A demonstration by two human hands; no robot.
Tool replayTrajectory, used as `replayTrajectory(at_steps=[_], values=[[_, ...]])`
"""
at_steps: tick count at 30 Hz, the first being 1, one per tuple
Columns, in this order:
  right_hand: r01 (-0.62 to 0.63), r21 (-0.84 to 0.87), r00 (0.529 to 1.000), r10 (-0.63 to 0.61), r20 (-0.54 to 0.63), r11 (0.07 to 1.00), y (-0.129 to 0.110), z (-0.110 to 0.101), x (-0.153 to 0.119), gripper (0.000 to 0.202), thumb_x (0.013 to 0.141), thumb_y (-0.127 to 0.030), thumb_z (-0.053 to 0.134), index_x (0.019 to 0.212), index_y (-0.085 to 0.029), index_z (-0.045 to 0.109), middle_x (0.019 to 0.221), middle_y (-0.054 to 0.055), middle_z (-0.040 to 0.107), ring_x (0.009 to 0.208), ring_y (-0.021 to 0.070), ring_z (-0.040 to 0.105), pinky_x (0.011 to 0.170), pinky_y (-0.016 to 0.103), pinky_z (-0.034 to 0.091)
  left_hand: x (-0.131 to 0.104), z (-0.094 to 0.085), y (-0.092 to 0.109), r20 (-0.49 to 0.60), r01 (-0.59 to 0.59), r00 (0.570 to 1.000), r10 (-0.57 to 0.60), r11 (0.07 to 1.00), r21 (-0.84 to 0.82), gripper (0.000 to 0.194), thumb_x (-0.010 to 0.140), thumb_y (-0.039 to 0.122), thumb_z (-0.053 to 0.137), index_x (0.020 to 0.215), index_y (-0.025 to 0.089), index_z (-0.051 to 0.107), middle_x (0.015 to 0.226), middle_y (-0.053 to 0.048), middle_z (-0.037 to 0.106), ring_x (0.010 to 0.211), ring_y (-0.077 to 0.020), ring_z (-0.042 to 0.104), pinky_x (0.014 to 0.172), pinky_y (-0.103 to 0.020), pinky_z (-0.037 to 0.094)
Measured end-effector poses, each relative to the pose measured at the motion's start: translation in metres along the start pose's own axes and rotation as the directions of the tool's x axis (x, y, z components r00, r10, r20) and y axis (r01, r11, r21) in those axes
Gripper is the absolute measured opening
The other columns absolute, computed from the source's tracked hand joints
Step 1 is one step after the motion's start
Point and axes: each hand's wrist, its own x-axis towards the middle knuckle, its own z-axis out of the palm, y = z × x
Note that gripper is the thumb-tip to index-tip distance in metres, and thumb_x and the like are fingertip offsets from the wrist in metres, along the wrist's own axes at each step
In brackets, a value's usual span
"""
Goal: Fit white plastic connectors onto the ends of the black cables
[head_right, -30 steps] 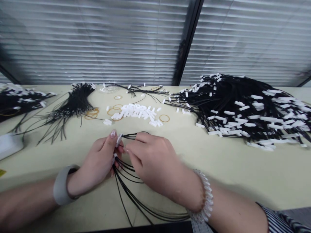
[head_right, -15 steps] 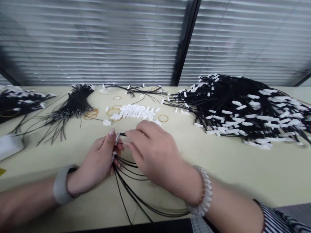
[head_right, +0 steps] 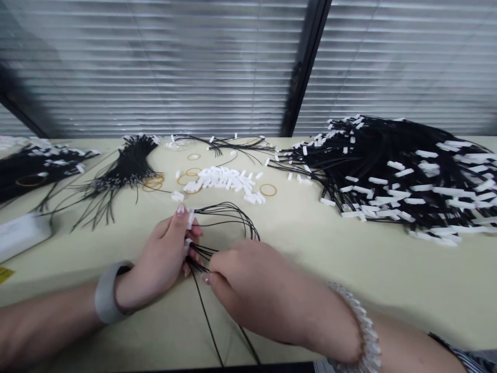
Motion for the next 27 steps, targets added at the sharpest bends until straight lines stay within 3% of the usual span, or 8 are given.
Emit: replayTrajectory(at_steps=[6, 16, 27], values=[[-0.058, -0.009, 0.998, 0.058, -0.028, 0.998, 0.0013, -0.0004, 0.0034, 0.030, 0.087, -0.022, 0.035, 0.060, -0.016, 0.045, 0.051, -0.004, 0.044, 0.046, 0.0058, 0.032, 0.048, 0.026, 0.017, 0.0001, -0.0002, 0.0003, 0.018, 0.011, 1.000, -0.010, 0.999, -0.037, 0.035, 0.081, 0.050, 0.044, 0.070, 0.018, 0.049, 0.059, 0.003, 0.048, 0.036, -0.0073, 0.047, 0.025, -0.014, 0.033], [-0.005, 0.004, 1.000, 0.005, -0.011, 1.000, 0.0022, 0.0023, 0.0042, 0.028, 0.089, -0.026, 0.036, 0.066, -0.017, 0.049, 0.059, -0.003, 0.053, 0.053, 0.0070, 0.039, 0.052, 0.026, 0.020, -0.0012, 0.0013, 0.0024, 0.009, 0.003, 1.000, -0.003, 1.000, -0.001, 0.036, 0.081, 0.050, 0.042, 0.069, 0.017, 0.049, 0.058, 0.002, 0.047, 0.036, -0.0076, 0.047, 0.025, -0.013, 0.032], [-0.019, -0.027, 0.999, 0.017, -0.049, 0.999, 0.0050, 0.0057, 0.0033, 0.025, 0.086, -0.017, 0.037, 0.063, -0.017, 0.046, 0.050, -0.004, 0.041, 0.045, 0.0057, 0.033, 0.046, 0.026, 0.016, -0.0004, 0.0006, 0.0009, 0.020, 0.006, 1.000, -0.006, 1.000, -0.007, 0.036, 0.081, 0.051, 0.042, 0.071, 0.017, 0.050, 0.064, 0.001, 0.049, 0.038, -0.0066, 0.046, 0.024, -0.013, 0.031]])
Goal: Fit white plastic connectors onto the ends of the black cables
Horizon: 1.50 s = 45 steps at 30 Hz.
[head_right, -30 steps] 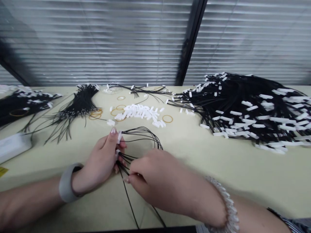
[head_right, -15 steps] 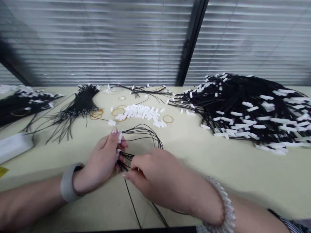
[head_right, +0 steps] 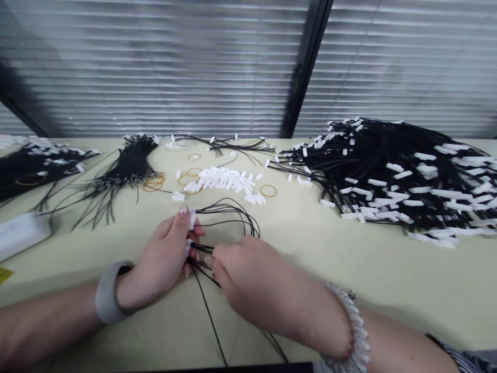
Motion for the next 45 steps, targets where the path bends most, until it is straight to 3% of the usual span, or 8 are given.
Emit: replayTrajectory(at_steps=[11, 16, 21, 24, 27, 33, 37, 45], values=[[0.077, -0.141, 0.997, -0.078, -0.006, 0.987, 0.003, -0.004, 0.002, 0.021, 0.085, -0.017, 0.041, 0.068, -0.019, 0.053, 0.064, -0.002, 0.053, 0.056, 0.0098, 0.041, 0.053, 0.026, 0.023, 0.000, 0.000, 0.000, 0.015, -0.006, 1.000, 0.007, 1.000, -0.024, 0.035, 0.081, 0.051, 0.042, 0.072, 0.017, 0.049, 0.066, 0.001, 0.050, 0.037, -0.0065, 0.046, 0.025, -0.014, 0.032], [-0.019, -0.411, 0.966, -0.090, -0.243, 0.912, 0.011, -0.021, -0.006, 0.021, 0.078, -0.013, 0.049, 0.058, -0.018, 0.054, 0.058, 0.001, 0.051, 0.057, 0.0137, 0.044, 0.057, 0.030, 0.029, 0.001, 0.001, 0.001, -0.029, 0.022, 0.999, -0.024, 0.997, -0.075, 0.034, 0.080, 0.051, 0.045, 0.073, 0.018, 0.047, 0.068, 0.002, 0.049, 0.039, -0.0061, 0.046, 0.026, -0.014, 0.032], [-0.186, -0.305, 0.724, -0.080, -0.686, 0.934, 0.015, -0.036, -0.010, 0.012, 0.078, -0.017, 0.052, 0.083, -0.017, 0.064, 0.067, 0.004, 0.062, 0.053, 0.0138, 0.051, 0.049, 0.029, 0.034, 0.002, 0.001, 0.002, -0.038, 0.035, 0.999, -0.039, 0.994, -0.099, 0.033, 0.080, 0.050, 0.045, 0.073, 0.018, 0.047, 0.072, 0.002, 0.050, 0.040, -0.0049, 0.045, 0.027, -0.014, 0.031], [0.020, 0.172, 0.568, 0.131, -0.813, 0.985, 0.007, -0.044, -0.009, 0.022, 0.079, -0.017, 0.055, 0.099, -0.021, 0.063, 0.095, 0.005, 0.065, 0.080, 0.0190, 0.061, 0.064, 0.032, 0.047, 0.003, 0.000, 0.001, -0.027, 0.014, 0.999, -0.016, 0.997, -0.073, 0.034, 0.081, 0.051, 0.044, 0.073, 0.018, 0.048, 0.072, 0.001, 0.050, 0.040, -0.0050, 0.046, 0.028, -0.014, 0.032], [0.279, 0.585, 0.484, 0.415, -0.770, 0.761, 0.000, -0.050, -0.007, 0.024, 0.085, -0.013, 0.048, 0.098, -0.026, 0.063, 0.103, 0.002, 0.062, 0.077, 0.0137, 0.062, 0.062, 0.030, 0.049, 0.002, 0.000, 0.001, -0.010, 0.014, 1.000, -0.014, 0.998, -0.055, 0.035, 0.081, 0.052, 0.042, 0.073, 0.018, 0.048, 0.070, 0.002, 0.050, 0.040, -0.0050, 0.046, 0.028, -0.014, 0.032], [0.326, 0.542, 0.668, 0.216, -0.712, 0.775, 0.001, -0.035, -0.005, 0.056, 0.083, -0.007, 0.047, 0.129, -0.036, 0.033, 0.076, -0.003, 0.061, 0.064, 0.0093, 0.058, 0.044, 0.019, 0.038, 0.002, -0.001, -0.001, 0.028, 0.035, 0.999, -0.034, 0.999, -0.036, 0.039, 0.080, 0.054, 0.042, 0.067, 0.018, 0.047, 0.058, 0.004, 0.046, 0.034, -0.0061, 0.045, 0.026, -0.014, 0.030], [0.128, 0.259, 0.844, 0.032, -0.535, 0.957, -0.002, -0.020, -0.001, 0.015, 0.082, -0.011, 0.049, 0.086, -0.022, 0.059, 0.068, -0.004, 0.062, 0.059, 0.0053, 0.054, 0.056, 0.018, 0.040, 0.002, -0.002, -0.002, 0.051, 0.005, 0.999, -0.004, 1.000, -0.029, 0.039, 0.080, 0.053, 0.042, 0.065, 0.017, 0.047, 0.054, 0.005, 0.046, 0.032, -0.0070, 0.046, 0.026, -0.016, 0.033], [0.028, 0.125, 0.884, 0.034, -0.467, 0.992, -0.001, -0.007, 0.008, 0.019, 0.081, -0.015, 0.046, 0.062, -0.015, 0.050, 0.051, -0.005, 0.043, 0.047, 0.0041, 0.036, 0.049, 0.018, 0.028, -0.001, -0.001, 0.003, 0.050, -0.006, 0.999, 0.005, 1.000, 0.008, 0.038, 0.080, 0.051, 0.043, 0.065, 0.017, 0.049, 0.055, 0.004, 0.048, 0.033, -0.0068, 0.047, 0.025, -0.015, 0.031]])
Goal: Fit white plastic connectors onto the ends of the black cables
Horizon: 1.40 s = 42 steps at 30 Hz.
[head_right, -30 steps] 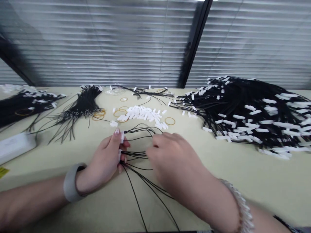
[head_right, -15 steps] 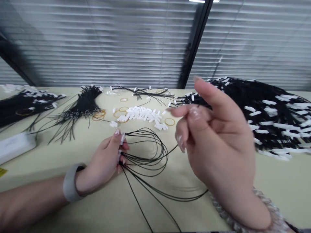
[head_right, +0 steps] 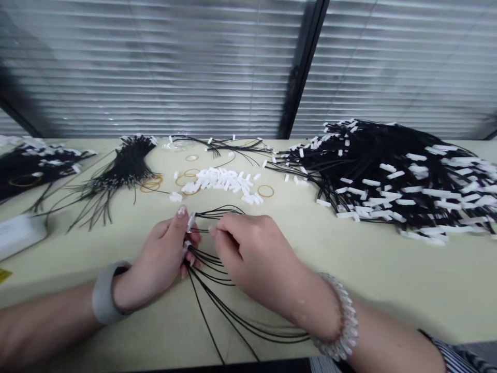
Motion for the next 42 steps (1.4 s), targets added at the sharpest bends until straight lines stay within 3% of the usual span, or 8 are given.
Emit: replayTrajectory(at_steps=[7, 24, 28, 33, 42], values=[[-0.024, -0.022, 0.999, 0.024, 0.020, 0.999, 0.001, 0.000, 0.001, 0.022, 0.081, -0.013, 0.043, 0.059, -0.016, 0.041, 0.050, -0.006, 0.034, 0.047, 0.0051, 0.028, 0.048, 0.020, 0.025, -0.001, 0.001, 0.002, -0.002, 0.041, 0.999, -0.041, 0.999, 0.014, 0.038, 0.081, 0.050, 0.042, 0.063, 0.018, 0.048, 0.055, 0.004, 0.049, 0.032, -0.0059, 0.046, 0.025, -0.015, 0.029], [-0.053, -0.034, 0.995, 0.055, 0.080, 0.998, -0.001, 0.006, 0.004, 0.026, 0.081, -0.015, 0.041, 0.055, -0.016, 0.034, 0.047, -0.006, 0.026, 0.046, 0.0054, 0.022, 0.048, 0.022, 0.020, -0.001, 0.001, -0.001, 0.000, -0.007, 1.000, 0.007, 1.000, 0.006, 0.037, 0.081, 0.050, 0.044, 0.063, 0.018, 0.049, 0.053, 0.004, 0.047, 0.032, -0.0068, 0.047, 0.025, -0.015, 0.033], [-0.084, 0.005, 0.992, 0.083, 0.097, 0.996, -0.001, 0.008, 0.005, 0.025, 0.081, -0.016, 0.043, 0.056, -0.016, 0.038, 0.048, -0.006, 0.033, 0.047, 0.0050, 0.026, 0.049, 0.022, 0.021, -0.001, 0.001, -0.001, -0.019, -0.011, 1.000, 0.011, 1.000, 0.011, 0.038, 0.081, 0.052, 0.043, 0.065, 0.018, 0.049, 0.057, 0.003, 0.049, 0.033, -0.0069, 0.047, 0.024, -0.014, 0.033], [-0.087, 0.038, 0.986, 0.081, 0.146, 0.995, 0.000, 0.013, 0.005, 0.020, 0.084, -0.019, 0.042, 0.065, -0.016, 0.048, 0.056, -0.005, 0.049, 0.051, 0.0051, 0.038, 0.053, 0.021, 0.026, -0.004, 0.002, -0.001, 0.021, -0.071, 0.997, 0.069, 0.992, 0.109, 0.043, 0.082, 0.055, 0.037, 0.064, 0.017, 0.047, 0.059, 0.001, 0.053, 0.034, -0.0073, 0.049, 0.024, -0.014, 0.034], [-0.002, 0.000, 0.990, 0.002, 0.140, 1.000, -0.002, 0.017, 0.000, 0.024, 0.085, -0.018, 0.039, 0.061, -0.016, 0.037, 0.054, -0.005, 0.041, 0.051, 0.0058, 0.032, 0.052, 0.023, 0.023, -0.007, 0.001, -0.003, 0.034, -0.213, 0.976, 0.214, 0.919, 0.333, 0.043, 0.088, 0.046, 0.029, 0.057, 0.019, 0.043, 0.042, 0.003, 0.044, 0.032, -0.0097, 0.044, 0.029, -0.018, 0.033]])
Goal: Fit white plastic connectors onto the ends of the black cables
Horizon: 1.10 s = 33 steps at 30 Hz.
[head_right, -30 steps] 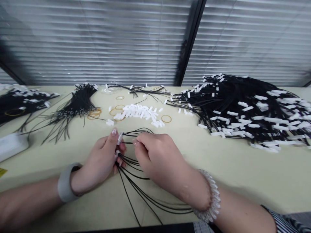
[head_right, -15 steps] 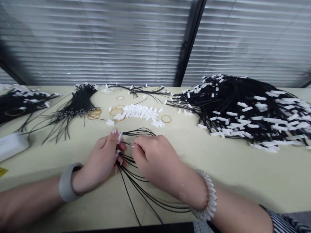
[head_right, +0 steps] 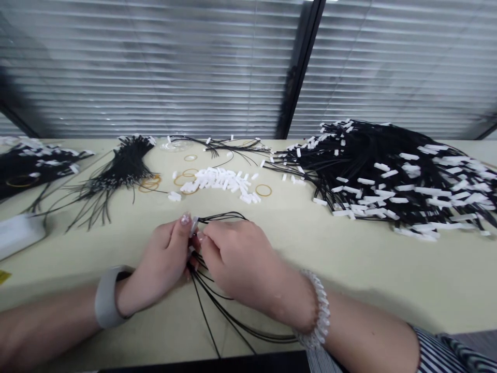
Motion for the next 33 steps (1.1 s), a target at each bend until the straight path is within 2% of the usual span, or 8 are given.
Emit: replayTrajectory(at_steps=[9, 13, 19, 24, 28, 30, 31, 33], values=[[0.019, 0.024, 1.000, -0.019, 0.002, 1.000, -0.002, 0.006, 0.001, 0.026, 0.086, -0.019, 0.037, 0.061, -0.016, 0.036, 0.053, -0.005, 0.039, 0.050, 0.0058, 0.031, 0.052, 0.023, 0.023, 0.002, -0.002, 0.003, -0.023, -0.152, 0.987, 0.159, 0.970, 0.189, 0.041, 0.089, 0.034, 0.029, 0.053, 0.018, 0.042, 0.045, 0.000, 0.047, 0.040, -0.0101, 0.043, 0.039, -0.020, 0.033], [-0.011, 0.034, 1.000, 0.011, 0.002, 0.999, -0.001, 0.004, 0.002, 0.025, 0.085, -0.019, 0.038, 0.060, -0.016, 0.038, 0.053, -0.005, 0.040, 0.050, 0.0055, 0.032, 0.052, 0.022, 0.024, 0.001, -0.001, 0.002, 0.003, -0.099, 0.995, 0.099, 0.987, 0.128, 0.043, 0.089, 0.037, 0.029, 0.054, 0.018, 0.044, 0.042, 0.001, 0.045, 0.035, -0.0095, 0.043, 0.034, -0.019, 0.032], [-0.055, 0.063, 0.998, 0.057, -0.033, 0.996, 0.003, -0.005, 0.006, 0.026, 0.080, -0.015, 0.043, 0.055, -0.015, 0.037, 0.047, -0.006, 0.036, 0.046, 0.0044, 0.030, 0.049, 0.020, 0.024, 0.002, 0.001, 0.001, 0.072, 0.062, 0.996, -0.054, 0.992, -0.108, 0.042, 0.086, 0.051, 0.031, 0.066, 0.018, 0.049, 0.050, 0.003, 0.045, 0.035, -0.0108, 0.049, 0.027, -0.017, 0.035], [-0.059, 0.084, 0.998, 0.061, -0.019, 0.995, 0.007, -0.006, 0.008, 0.029, 0.082, -0.017, 0.043, 0.054, -0.015, 0.040, 0.047, -0.007, 0.037, 0.045, 0.0042, 0.030, 0.047, 0.019, 0.026, 0.002, -0.001, 0.003, 0.130, 0.063, 0.990, -0.047, 0.991, -0.122, 0.037, 0.085, 0.048, 0.037, 0.071, 0.018, 0.052, 0.056, 0.004, 0.045, 0.035, -0.0087, 0.049, 0.026, -0.016, 0.035], [0.054, -0.039, 0.973, -0.062, -0.224, 0.998, 0.008, -0.013, 0.004, 0.006, 0.080, -0.017, 0.050, 0.082, -0.014, 0.055, 0.074, 0.001, 0.055, 0.068, 0.0080, 0.047, 0.063, 0.020, 0.037, 0.005, -0.001, 0.005, 0.038, 0.112, 0.994, -0.106, 0.976, -0.187, 0.033, 0.084, 0.046, 0.041, 0.069, 0.017, 0.050, 0.056, 0.004, 0.044, 0.035, -0.0077, 0.047, 0.026, -0.015, 0.035], [0.112, -0.121, 0.953, -0.141, -0.269, 0.986, 0.007, -0.021, 0.000, 0.006, 0.080, -0.019, 0.051, 0.079, -0.014, 0.055, 0.073, 0.001, 0.053, 0.069, 0.0091, 0.047, 0.064, 0.021, 0.036, 0.007, -0.001, 0.005, -0.013, 0.142, 0.989, -0.149, 0.959, -0.246, 0.033, 0.082, 0.048, 0.043, 0.068, 0.018, 0.049, 0.055, 0.004, 0.043, 0.036, -0.0081, 0.047, 0.025, -0.015, 0.034], [0.131, -0.136, 0.963, -0.159, -0.216, 0.982, 0.006, -0.025, -0.002, 0.013, 0.081, -0.021, 0.050, 0.070, -0.015, 0.053, 0.065, -0.001, 0.050, 0.063, 0.0081, 0.044, 0.060, 0.021, 0.034, 0.008, -0.001, 0.004, -0.025, 0.152, 0.986, -0.165, 0.950, -0.274, 0.033, 0.081, 0.048, 0.044, 0.068, 0.018, 0.048, 0.055, 0.004, 0.043, 0.036, -0.0083, 0.047, 0.025, -0.015, 0.035], [0.140, -0.125, 0.990, -0.139, 0.022, 0.982, 0.004, -0.030, -0.007, 0.030, 0.084, -0.025, 0.047, 0.055, -0.015, 0.044, 0.050, -0.004, 0.041, 0.050, 0.0062, 0.034, 0.052, 0.022, 0.027, 0.009, -0.001, 0.003, -0.038, 0.163, 0.982, -0.185, 0.934, -0.319, 0.034, 0.080, 0.050, 0.045, 0.068, 0.018, 0.048, 0.055, 0.004, 0.043, 0.037, -0.0085, 0.046, 0.024, -0.015, 0.035]])
